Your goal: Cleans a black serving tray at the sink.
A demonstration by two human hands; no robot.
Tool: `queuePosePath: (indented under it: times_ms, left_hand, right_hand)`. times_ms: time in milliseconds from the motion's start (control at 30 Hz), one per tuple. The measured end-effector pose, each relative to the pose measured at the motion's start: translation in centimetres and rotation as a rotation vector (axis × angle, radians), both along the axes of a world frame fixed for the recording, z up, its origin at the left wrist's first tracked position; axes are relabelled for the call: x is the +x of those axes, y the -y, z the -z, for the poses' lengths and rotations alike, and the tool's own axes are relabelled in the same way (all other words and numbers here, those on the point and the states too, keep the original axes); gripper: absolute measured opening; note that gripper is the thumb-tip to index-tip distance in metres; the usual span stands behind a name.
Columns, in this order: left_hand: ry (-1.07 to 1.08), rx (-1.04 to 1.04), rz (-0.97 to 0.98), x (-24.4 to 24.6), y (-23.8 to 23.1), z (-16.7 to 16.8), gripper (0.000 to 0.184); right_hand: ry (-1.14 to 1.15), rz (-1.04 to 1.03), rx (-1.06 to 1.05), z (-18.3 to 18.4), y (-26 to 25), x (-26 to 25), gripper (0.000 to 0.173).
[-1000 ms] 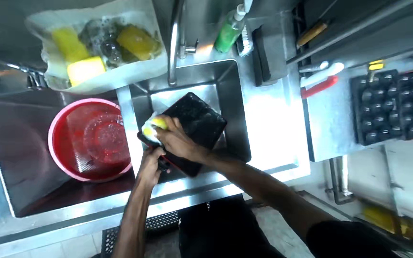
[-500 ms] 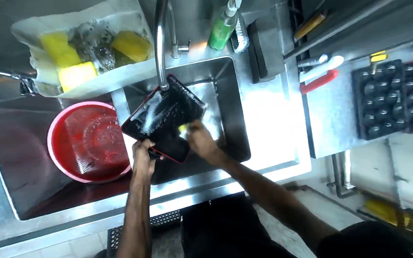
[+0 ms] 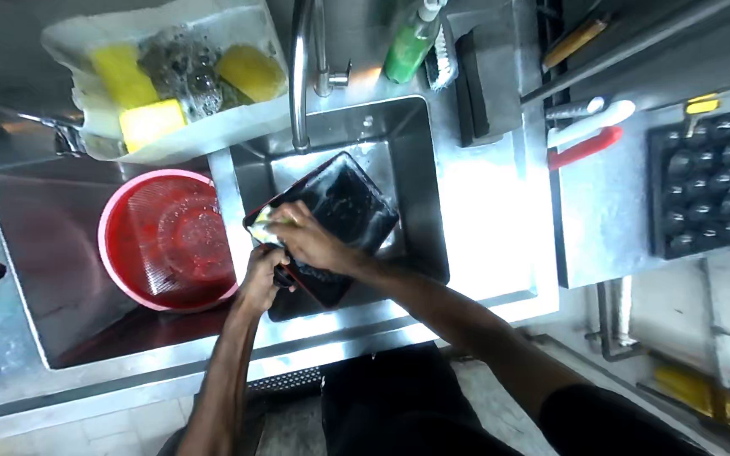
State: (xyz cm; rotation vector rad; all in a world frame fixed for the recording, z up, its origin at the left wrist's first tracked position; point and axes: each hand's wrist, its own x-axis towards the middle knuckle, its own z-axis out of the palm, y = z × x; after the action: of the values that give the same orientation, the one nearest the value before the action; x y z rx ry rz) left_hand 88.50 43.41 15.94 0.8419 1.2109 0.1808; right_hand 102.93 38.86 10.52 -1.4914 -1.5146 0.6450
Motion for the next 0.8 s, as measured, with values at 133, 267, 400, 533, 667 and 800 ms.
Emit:
queuePosePath:
  times_ms: [133,267,400,533,667,800]
  left_hand:
    - [0.035,0.001,-0.122,-1.4,-0.5,0.4,0.012]
    - [0.029,0.021,-0.28,-2.5,-0.5,0.8,0.009]
    - [-0.029,0.1,-0.297,-3.5,-0.5,0.0,0.015]
    - [-0.059,0.148,-0.223,-5.4,-0.5,-1.0,0.02]
    - [-0.054,0.099,-0.297,-6.2,0.7,-1.3,0.019]
    - [-0.056,0.003,-0.431,-6.6,2.9,-0.5,0.016]
  right_hand:
    - [0.068,-0.256,-0.026,-0.8,0.9,1.0,0.027]
    - [0.241,-0.38,0.015,-0.9,4.1,2.2,0.025]
    - [0.312,-0.465,0.019,0.5,6.6,4.8,0.023]
    - [0.495,-0.355,-0.193,3.9,7.9,9.7,0.019]
    - [0.138,0.061,-0.532,4.2,6.3,11.0,0.027]
    - [-0.62,0.334,-0.516,-1.5,1.0,5.4,0.028]
